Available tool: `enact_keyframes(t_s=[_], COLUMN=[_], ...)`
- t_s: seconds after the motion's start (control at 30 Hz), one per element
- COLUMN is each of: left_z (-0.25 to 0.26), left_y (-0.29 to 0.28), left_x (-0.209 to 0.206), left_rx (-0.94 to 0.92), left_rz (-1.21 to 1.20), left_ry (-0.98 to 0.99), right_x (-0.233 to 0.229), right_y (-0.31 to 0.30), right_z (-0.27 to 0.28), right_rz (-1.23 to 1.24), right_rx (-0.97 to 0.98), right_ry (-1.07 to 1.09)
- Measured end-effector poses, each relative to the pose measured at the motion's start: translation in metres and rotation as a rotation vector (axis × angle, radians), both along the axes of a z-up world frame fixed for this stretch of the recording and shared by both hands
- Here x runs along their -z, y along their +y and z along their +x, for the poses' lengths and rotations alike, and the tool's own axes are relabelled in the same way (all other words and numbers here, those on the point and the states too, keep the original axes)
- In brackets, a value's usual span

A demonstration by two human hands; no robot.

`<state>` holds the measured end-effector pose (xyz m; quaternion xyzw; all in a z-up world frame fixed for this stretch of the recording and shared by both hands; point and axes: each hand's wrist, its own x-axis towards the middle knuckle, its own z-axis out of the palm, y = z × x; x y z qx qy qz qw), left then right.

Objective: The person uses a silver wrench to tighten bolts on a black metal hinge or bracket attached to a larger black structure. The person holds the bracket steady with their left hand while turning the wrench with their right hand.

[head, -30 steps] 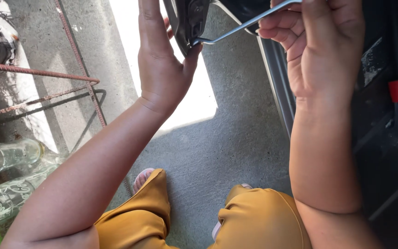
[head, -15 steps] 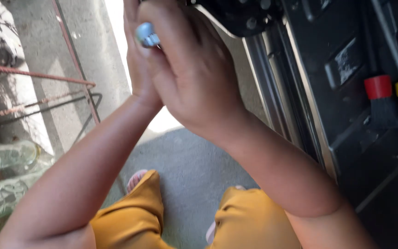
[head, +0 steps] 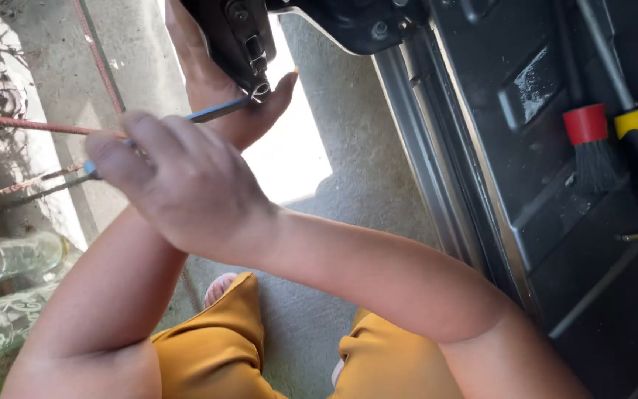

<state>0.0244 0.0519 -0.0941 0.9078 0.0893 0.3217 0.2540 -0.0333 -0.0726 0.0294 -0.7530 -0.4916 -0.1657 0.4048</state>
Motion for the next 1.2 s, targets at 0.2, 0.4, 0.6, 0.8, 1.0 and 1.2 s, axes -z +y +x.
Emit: enact_keyframes(t_s=[0.2,0.4,0.6,0.8,1.0,1.2], left_z=[-0.018,-0.041,-0.023,-0.016,-0.016,-0.014], left_y=[0.031,0.019,0.003,0.009,0.005,0.006], left_x=[-0.009,-0.034,-0.022,-0.014,-0.019,-0.021], left_rx=[0.274,0.399,0.246,0.161,0.088,0.078], left_rz=[0.121,-0.058,-0.136,-0.058,-0.035,-0.089], left_ry=[-0.008,0.157,0.001,-0.026,0.031,0.063], right_x=[-0.013,-0.030,-0.030,0.017,0.038,0.051], right_y=[-0.011,-0.071,-0.093,-0.104,-0.094,-0.089], right_z=[-0.018,0.030,0.126,0.177,0.189,0.193], right_rz=[0.050,0.141,0.828,1.082,1.142,1.221], right_rx=[-0.047,-0.434,-0.029,-0.029,0.162,0.162], right_ry=[-0.211,0.328,0.957,1.219,1.549,1.659])
